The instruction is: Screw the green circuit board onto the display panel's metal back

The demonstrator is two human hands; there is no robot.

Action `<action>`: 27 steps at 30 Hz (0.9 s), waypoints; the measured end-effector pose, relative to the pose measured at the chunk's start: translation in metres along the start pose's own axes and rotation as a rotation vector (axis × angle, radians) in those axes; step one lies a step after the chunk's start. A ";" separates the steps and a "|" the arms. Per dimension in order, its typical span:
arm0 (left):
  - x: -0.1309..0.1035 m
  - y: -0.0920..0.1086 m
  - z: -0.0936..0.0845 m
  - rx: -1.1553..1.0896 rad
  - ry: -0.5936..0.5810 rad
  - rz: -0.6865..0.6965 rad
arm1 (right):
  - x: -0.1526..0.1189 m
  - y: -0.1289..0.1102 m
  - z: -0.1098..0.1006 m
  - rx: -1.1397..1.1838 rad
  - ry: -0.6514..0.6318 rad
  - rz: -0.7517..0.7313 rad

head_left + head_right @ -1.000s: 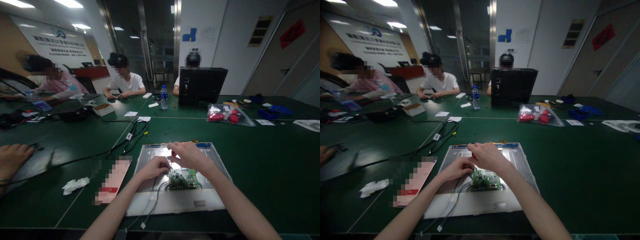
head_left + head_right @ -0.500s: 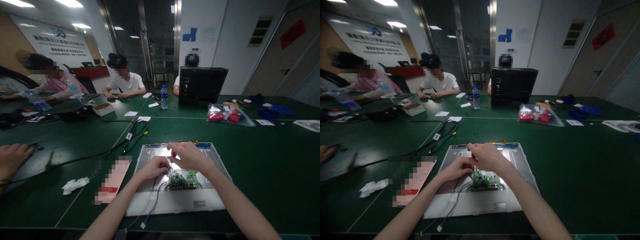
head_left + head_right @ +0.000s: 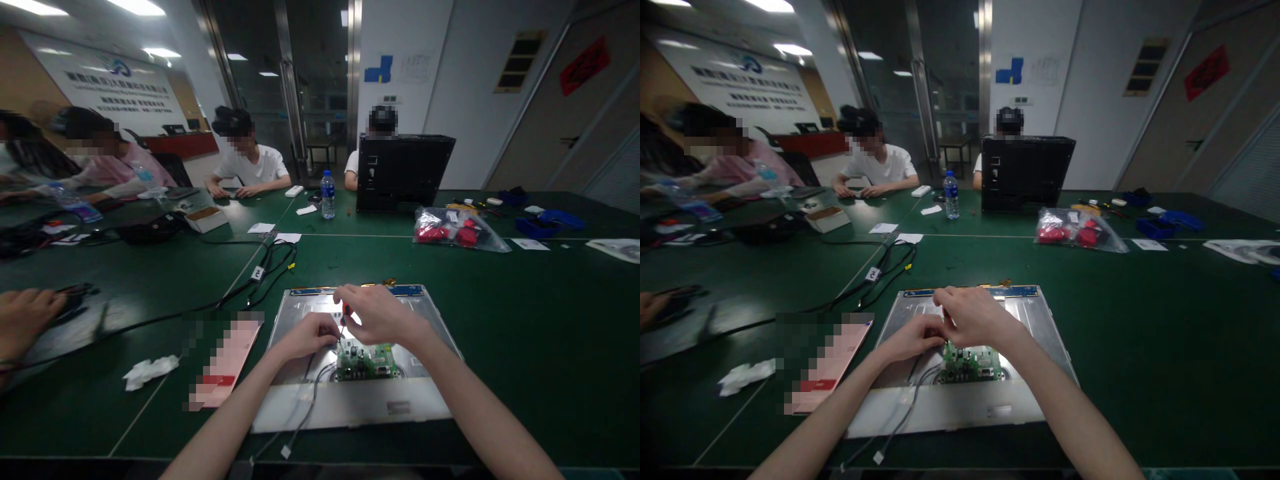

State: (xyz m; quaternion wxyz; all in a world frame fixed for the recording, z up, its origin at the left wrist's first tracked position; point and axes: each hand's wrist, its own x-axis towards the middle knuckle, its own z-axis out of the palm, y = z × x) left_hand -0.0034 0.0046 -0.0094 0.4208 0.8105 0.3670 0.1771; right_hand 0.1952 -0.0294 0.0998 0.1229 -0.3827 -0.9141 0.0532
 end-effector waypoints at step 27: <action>0.001 -0.004 -0.001 -0.010 -0.011 -0.014 | 0.004 0.003 0.005 -0.004 0.018 0.040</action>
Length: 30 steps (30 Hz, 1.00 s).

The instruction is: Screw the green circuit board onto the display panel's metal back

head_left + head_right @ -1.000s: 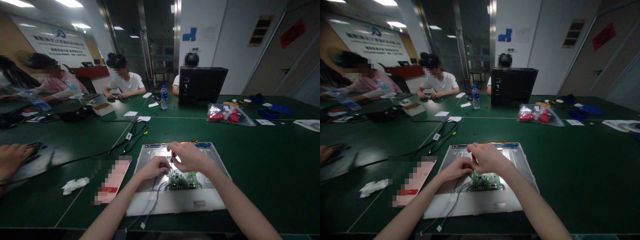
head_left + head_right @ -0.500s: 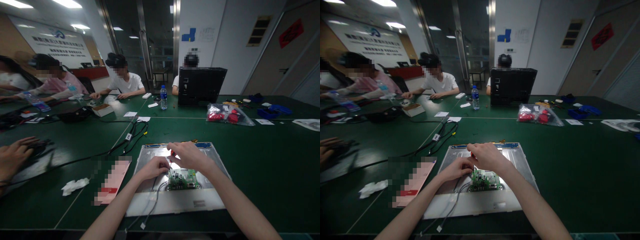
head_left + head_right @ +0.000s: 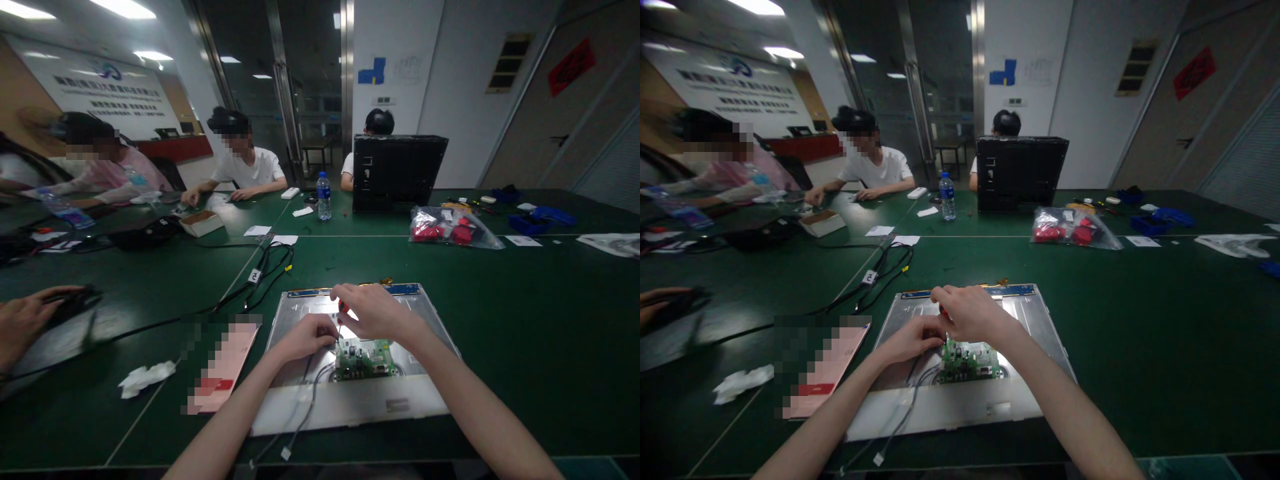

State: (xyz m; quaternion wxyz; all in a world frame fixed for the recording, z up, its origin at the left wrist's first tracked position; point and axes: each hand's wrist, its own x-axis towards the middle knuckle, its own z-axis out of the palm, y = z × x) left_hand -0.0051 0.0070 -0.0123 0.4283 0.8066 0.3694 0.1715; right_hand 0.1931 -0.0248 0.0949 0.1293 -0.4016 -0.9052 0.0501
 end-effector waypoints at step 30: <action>0.003 -0.002 0.002 -0.042 -0.002 -0.030 | 0.000 -0.003 0.001 -0.032 0.012 -0.015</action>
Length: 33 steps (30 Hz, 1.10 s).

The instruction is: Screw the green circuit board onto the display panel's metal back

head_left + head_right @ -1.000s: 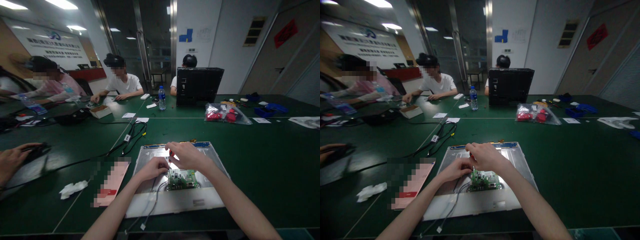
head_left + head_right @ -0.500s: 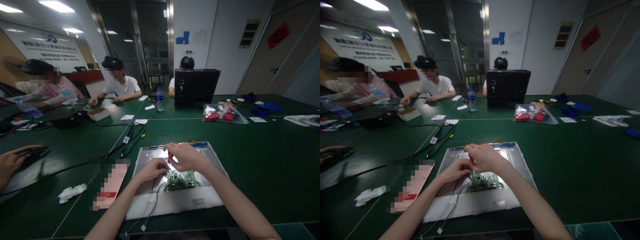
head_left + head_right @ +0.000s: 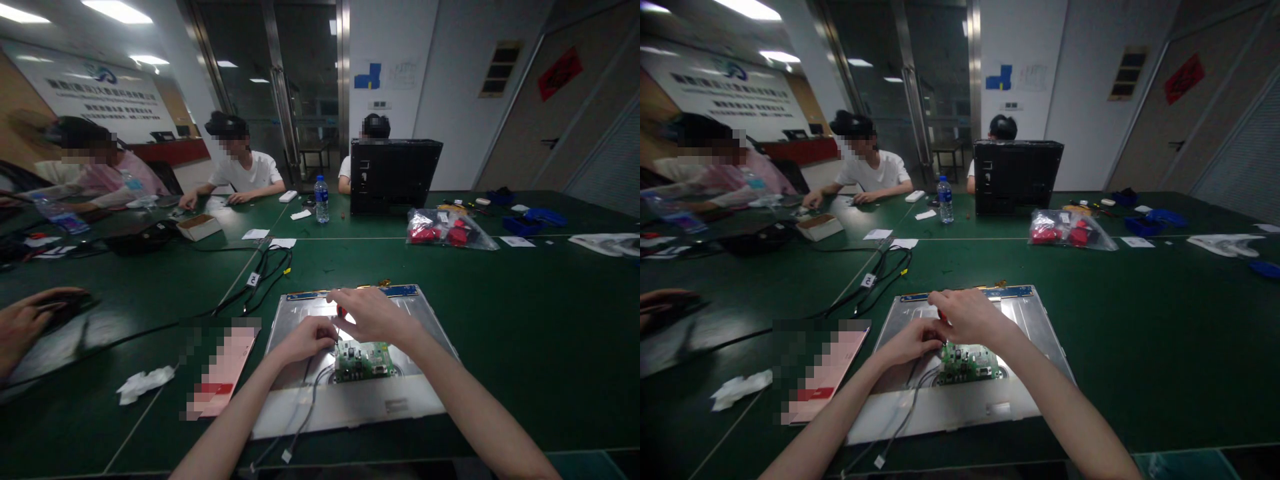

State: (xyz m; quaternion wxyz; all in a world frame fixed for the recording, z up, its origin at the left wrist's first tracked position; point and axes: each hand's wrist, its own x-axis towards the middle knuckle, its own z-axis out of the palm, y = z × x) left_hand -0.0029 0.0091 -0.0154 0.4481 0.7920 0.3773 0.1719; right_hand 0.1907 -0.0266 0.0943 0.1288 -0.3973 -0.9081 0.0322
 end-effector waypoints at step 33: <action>-0.001 0.002 0.004 0.018 0.003 0.013 | 0.000 0.000 0.001 -0.033 -0.026 0.066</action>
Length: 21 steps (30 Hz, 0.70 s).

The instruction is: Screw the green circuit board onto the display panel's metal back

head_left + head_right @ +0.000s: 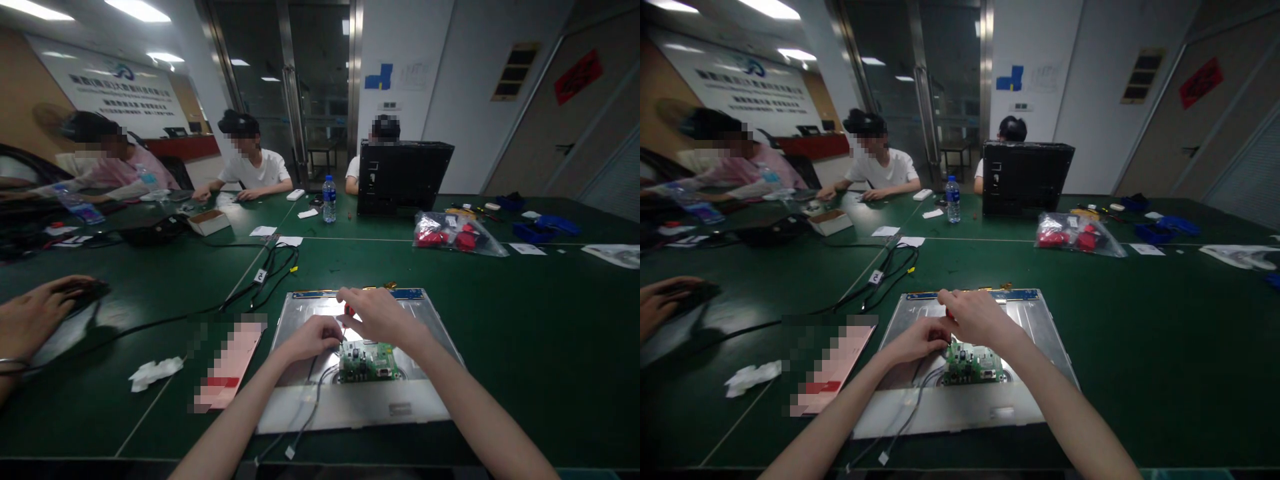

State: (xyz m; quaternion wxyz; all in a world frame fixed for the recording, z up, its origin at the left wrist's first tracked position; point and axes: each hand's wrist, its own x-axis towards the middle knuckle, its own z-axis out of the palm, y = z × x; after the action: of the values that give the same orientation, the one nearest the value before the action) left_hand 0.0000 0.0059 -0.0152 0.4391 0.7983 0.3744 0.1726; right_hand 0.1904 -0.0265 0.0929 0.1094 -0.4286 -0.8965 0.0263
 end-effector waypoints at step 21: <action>0.000 -0.003 -0.003 0.029 -0.002 0.003 | 0.000 0.000 -0.005 -0.030 -0.021 0.010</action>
State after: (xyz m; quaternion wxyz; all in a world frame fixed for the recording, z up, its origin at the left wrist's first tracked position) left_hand -0.0029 0.0084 -0.0165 0.4274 0.8054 0.3751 0.1671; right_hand 0.1917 -0.0265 0.0977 0.0934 -0.4345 -0.8956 0.0182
